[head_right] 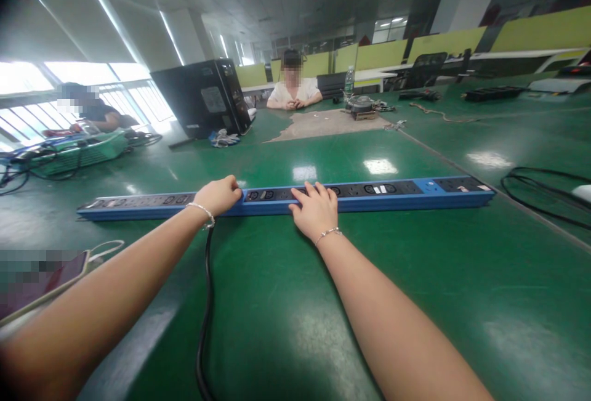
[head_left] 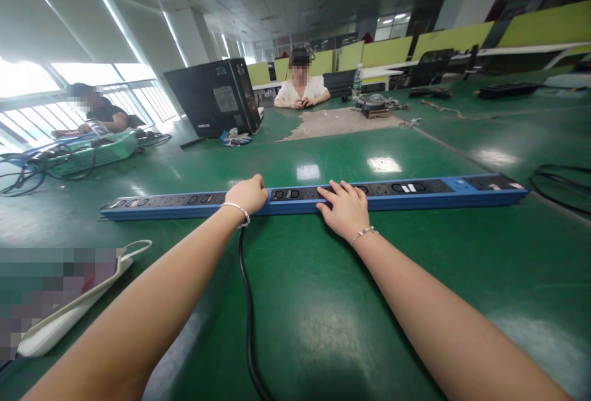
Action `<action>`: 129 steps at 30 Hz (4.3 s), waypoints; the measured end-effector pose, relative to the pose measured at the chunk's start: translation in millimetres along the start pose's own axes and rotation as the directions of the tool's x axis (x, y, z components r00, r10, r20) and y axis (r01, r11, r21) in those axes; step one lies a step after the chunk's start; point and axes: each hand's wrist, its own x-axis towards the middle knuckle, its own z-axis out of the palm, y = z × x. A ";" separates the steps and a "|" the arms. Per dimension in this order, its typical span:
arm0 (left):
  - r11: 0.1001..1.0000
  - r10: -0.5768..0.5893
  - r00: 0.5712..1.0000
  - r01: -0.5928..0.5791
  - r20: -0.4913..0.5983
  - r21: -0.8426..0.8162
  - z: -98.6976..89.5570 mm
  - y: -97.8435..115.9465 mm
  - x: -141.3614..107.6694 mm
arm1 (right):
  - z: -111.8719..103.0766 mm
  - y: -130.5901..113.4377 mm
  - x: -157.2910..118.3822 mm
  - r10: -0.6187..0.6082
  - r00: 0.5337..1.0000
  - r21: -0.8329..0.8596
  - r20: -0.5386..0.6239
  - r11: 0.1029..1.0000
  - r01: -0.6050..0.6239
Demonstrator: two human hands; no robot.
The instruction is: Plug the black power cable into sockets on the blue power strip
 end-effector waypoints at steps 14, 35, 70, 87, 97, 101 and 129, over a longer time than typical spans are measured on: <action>0.998 -0.067 0.997 0.067 -0.038 -0.023 2.9 7.8 -18.1 | -2.9 1.2 -0.9 -0.042 0.998 -0.010 0.042 0.999 0.043; 0.995 -0.085 0.996 0.083 -0.039 -0.060 -2.8 5.9 -17.5 | -1.8 2.4 1.6 -0.004 1.000 0.078 0.002 0.997 0.004; 0.966 0.231 0.960 -0.207 0.156 -0.157 -33.7 106.6 17.4 | -3.5 0.0 1.2 0.012 1.000 0.105 -0.006 0.994 -0.011; 0.985 0.153 0.981 -0.143 0.115 -0.094 -15.5 112.3 12.7 | -4.2 -0.9 1.5 -0.009 1.000 0.118 -0.010 0.993 0.010; 0.981 0.161 0.986 -0.166 -0.053 -0.099 -3.7 111.9 -4.1 | -2.4 -11.9 -0.6 -0.093 0.992 0.245 -0.083 0.963 0.111; 0.885 0.390 0.918 -0.354 0.067 -0.302 -7.3 81.7 -2.3 | -3.7 -17.9 -1.8 -0.240 0.963 0.269 -0.123 0.926 0.265; 0.917 0.365 0.857 -0.399 -0.364 -0.022 57.4 15.5 -14.6 | 6.4 -20.8 6.2 -0.282 0.942 0.139 -0.184 0.941 0.309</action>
